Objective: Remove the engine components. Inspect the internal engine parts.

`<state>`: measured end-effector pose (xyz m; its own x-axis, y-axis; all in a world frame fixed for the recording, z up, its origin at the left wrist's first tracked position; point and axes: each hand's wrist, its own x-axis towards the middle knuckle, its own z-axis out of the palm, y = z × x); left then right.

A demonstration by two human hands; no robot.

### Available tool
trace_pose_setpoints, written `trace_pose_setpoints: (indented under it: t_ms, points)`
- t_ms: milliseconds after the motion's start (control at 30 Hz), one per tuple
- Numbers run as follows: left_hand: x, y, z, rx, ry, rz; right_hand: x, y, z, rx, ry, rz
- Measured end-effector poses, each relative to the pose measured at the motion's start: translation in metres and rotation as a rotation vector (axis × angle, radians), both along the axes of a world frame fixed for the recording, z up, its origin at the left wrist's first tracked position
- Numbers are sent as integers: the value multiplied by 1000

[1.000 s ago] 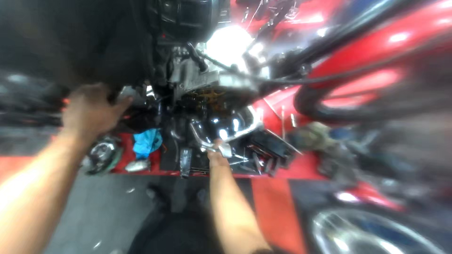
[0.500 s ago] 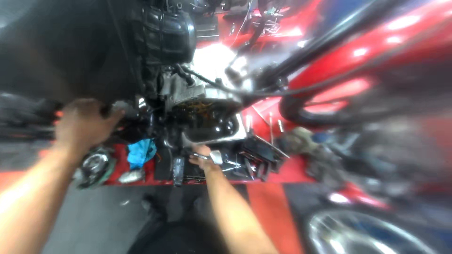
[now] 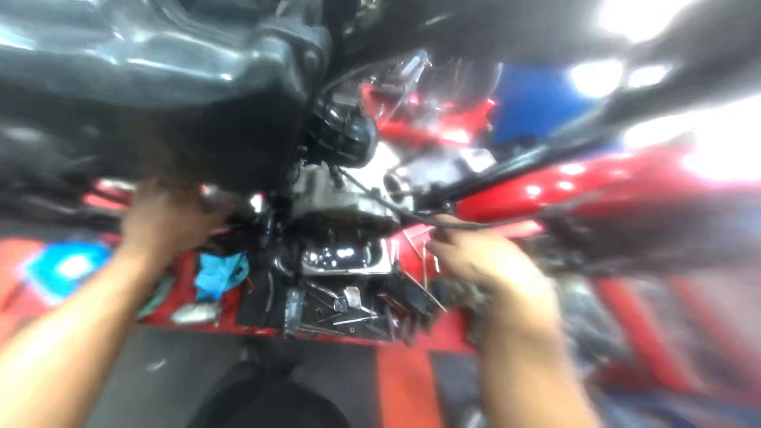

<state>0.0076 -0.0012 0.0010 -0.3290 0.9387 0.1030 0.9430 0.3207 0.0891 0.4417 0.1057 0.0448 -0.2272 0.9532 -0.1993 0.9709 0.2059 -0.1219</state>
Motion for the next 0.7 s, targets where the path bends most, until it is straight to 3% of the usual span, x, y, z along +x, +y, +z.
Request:
trace_pose_setpoints:
  t_ms: [100, 200, 300, 467, 633, 700]
  points:
    - [-5, -1, -6, 27, 23, -15, -13, 30, -26, 336, 99, -18]
    - [-6, -2, -12, 64, -6, -17, -22, 49, -13, 569, 173, 109]
    - [-8, -4, -10, 67, 8, -21, -23, 76, -1, 512, -13, 243]
    - [-11, -4, -15, 136, 6, -30, -27, 113, 14, 132, -91, 358]
    - [-5, -3, -9, 133, -17, 15, -29, 140, 19, 53, -176, 460]
    - [0, -16, -16, 338, -46, -49, -23, 128, 16, 116, -108, 482]
